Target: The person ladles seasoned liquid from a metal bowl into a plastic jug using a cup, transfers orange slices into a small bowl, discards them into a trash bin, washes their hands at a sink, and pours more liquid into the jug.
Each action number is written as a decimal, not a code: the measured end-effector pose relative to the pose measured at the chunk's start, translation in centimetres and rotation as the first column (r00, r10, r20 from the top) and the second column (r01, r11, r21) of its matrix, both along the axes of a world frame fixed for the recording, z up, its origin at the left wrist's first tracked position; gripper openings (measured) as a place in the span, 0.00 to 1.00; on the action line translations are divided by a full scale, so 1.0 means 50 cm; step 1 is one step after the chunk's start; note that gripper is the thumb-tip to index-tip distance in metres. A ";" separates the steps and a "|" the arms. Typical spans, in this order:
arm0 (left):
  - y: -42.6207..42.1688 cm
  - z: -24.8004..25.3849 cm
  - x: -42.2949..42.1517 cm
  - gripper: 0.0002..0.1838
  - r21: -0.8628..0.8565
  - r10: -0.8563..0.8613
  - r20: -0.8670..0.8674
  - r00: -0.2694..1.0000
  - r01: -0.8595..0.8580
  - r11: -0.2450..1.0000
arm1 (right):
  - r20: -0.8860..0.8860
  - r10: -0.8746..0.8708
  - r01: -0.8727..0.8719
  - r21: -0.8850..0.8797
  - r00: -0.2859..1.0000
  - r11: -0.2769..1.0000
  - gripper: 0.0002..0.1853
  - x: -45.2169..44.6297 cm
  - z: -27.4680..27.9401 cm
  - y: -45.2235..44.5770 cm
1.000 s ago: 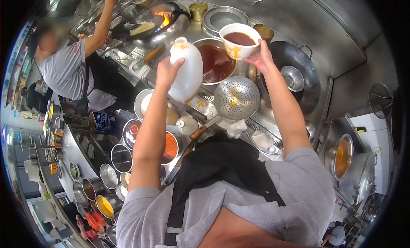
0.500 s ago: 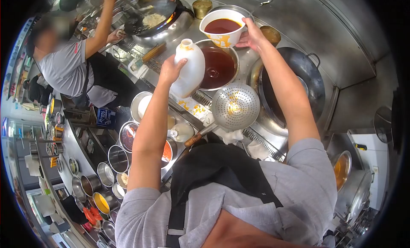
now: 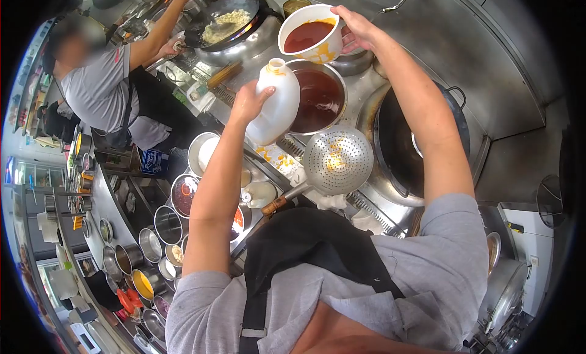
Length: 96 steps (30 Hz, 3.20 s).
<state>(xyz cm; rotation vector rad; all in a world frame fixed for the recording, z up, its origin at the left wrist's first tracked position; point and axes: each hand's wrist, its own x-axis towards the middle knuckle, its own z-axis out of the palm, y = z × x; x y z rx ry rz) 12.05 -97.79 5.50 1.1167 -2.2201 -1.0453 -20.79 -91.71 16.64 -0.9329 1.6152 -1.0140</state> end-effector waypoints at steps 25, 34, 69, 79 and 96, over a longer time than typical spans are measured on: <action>-0.001 -0.008 -0.005 0.28 0.010 0.012 0.050 0.999 -0.013 1.000 | -0.191 -0.010 0.006 -0.019 0.981 1.000 0.35 0.013 0.108 -0.031; 0.007 0.000 -0.007 0.29 0.016 0.018 0.034 0.999 -0.018 1.000 | -0.248 0.014 -0.022 -0.030 0.969 0.999 0.34 0.014 0.147 -0.034; 0.008 -0.006 0.000 0.26 0.037 0.032 0.021 0.999 -0.033 0.999 | -0.436 0.095 -0.146 -0.085 0.895 0.986 0.26 0.052 0.204 -0.048; 0.022 0.012 -0.001 0.25 0.019 0.017 0.010 1.000 -0.017 1.000 | -0.564 0.110 -0.204 -0.107 0.819 0.973 0.25 0.068 0.221 -0.056; 0.014 -0.005 -0.005 0.27 0.019 0.009 0.001 1.000 -0.009 1.000 | -0.916 0.118 -0.407 -0.053 0.384 0.912 0.29 0.101 0.232 -0.094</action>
